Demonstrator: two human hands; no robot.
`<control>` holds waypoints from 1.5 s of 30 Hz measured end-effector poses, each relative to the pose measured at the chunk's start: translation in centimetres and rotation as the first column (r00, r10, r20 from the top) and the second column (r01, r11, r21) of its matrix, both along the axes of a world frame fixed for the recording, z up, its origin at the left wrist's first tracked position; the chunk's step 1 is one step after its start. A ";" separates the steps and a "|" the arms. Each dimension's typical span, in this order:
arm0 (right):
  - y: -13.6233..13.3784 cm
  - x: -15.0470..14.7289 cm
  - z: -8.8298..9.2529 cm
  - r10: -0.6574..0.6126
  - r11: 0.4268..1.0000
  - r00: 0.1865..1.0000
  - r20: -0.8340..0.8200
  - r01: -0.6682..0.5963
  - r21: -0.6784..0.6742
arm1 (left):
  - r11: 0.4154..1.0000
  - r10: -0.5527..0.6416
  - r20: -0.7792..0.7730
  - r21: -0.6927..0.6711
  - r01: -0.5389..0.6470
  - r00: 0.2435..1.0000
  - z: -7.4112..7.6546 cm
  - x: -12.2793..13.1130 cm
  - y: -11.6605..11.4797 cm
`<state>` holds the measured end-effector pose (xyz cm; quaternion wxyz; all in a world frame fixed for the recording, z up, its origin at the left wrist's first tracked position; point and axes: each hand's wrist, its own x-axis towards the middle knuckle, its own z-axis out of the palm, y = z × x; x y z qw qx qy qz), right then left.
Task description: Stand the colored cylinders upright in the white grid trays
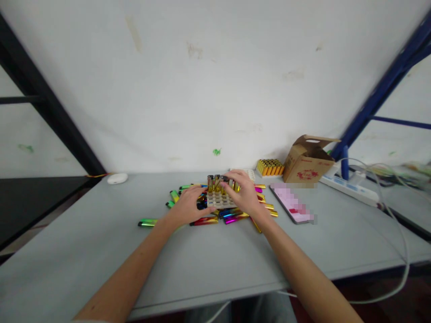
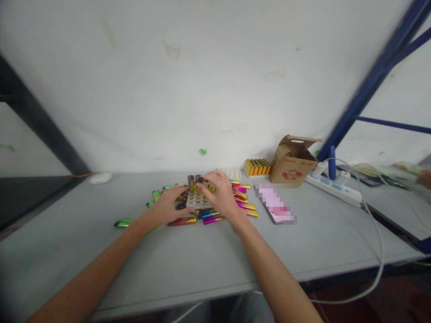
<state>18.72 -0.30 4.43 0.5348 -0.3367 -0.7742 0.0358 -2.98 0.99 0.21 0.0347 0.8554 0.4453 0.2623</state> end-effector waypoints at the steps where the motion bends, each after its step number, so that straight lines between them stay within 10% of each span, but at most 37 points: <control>1: 0.2 -0.2 -0.1 -0.034 0.999 0.999 0.005 0.034 0.013 | 1.000 0.004 0.005 0.004 -0.004 1.000 -0.1 0.0 0.1; 7: 0.4 -0.9 -0.8 -0.199 0.980 0.971 0.133 0.193 0.058 | 1.000 0.020 -0.020 0.018 -0.020 1.000 0.0 0.0 -0.2; 35: 0.8 -0.3 -1.9 -0.241 0.967 0.929 0.279 0.208 0.144 | 0.996 0.050 -0.092 0.072 -0.043 0.994 0.2 -1.7 -0.6; 45: 1.8 3.6 -2.1 -0.237 0.971 0.967 -0.098 0.236 -0.027 | 0.992 0.120 -0.094 -0.016 -0.122 0.988 0.9 -4.6 0.3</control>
